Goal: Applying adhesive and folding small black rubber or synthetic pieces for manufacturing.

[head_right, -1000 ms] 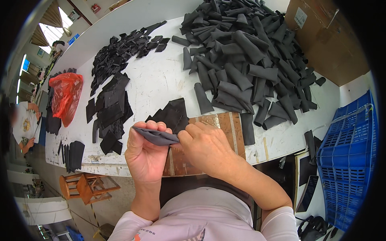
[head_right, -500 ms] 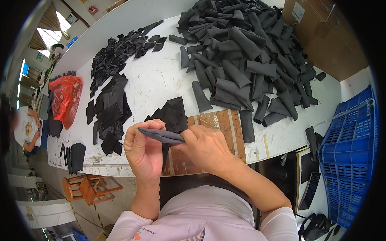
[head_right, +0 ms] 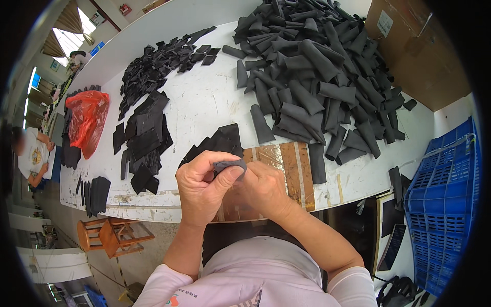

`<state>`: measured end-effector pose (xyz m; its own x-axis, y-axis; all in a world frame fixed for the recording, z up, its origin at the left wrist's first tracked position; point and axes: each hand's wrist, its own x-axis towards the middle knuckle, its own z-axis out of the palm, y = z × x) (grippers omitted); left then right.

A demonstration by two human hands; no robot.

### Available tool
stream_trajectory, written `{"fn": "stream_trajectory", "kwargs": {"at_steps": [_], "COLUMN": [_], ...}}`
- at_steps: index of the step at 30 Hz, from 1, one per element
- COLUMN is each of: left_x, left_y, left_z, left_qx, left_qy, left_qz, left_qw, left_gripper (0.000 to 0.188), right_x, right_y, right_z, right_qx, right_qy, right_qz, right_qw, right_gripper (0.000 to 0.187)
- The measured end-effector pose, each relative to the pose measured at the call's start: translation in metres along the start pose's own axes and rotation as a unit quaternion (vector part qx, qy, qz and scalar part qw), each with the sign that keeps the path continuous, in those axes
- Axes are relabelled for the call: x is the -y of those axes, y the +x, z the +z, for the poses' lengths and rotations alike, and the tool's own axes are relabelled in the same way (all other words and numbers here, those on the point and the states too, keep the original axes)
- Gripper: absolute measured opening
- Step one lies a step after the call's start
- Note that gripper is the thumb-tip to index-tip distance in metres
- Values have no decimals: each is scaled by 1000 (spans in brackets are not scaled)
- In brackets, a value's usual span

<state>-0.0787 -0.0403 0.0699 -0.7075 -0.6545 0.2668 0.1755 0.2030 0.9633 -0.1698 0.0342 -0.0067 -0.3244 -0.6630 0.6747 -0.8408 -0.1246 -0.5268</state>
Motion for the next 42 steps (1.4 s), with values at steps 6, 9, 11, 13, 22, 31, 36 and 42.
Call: {"fn": "stream_trajectory", "kwargs": {"at_steps": [6, 9, 11, 13, 22, 31, 36, 42], "left_x": [-1, 12, 13, 10, 1, 20, 20, 59], "left_y": [-3, -3, -1, -1, -6, -15, -8, 4], "left_z": [-5, -9, -7, -4, -15, -19, -18, -24], "left_qx": [8, 44, 61, 27, -95, -109, -95, -92], "left_qy": [-2, 5, 8, 54, -362, -294, -222, 114], "left_qz": [16, 23, 38, 8, 33, -4, 24, -40], "left_qw": [1000, 999, 997, 998, 927, 950, 970, 988], "left_gripper": [14, 18, 20, 15, 17, 19, 17, 17], "right_x": [11, 10, 6, 5, 25, 17, 9, -1], "right_y": [19, 9, 6, 6, 40, 27, 22, 101], "right_z": [-28, -22, -19, -17, -49, -41, -33, -73], "right_qx": [59, 84, 88, 87, 132, 179, 217, 42], "right_qy": [1, 6, 12, 11, -23, 12, 59, 524], "right_qz": [-14, -8, 10, 38, 20, 3, 63, 262], "right_qw": [998, 996, 996, 995, 991, 984, 972, 809], "right_gripper": [20, 20, 19, 19, 25, 18, 19, 36]}}
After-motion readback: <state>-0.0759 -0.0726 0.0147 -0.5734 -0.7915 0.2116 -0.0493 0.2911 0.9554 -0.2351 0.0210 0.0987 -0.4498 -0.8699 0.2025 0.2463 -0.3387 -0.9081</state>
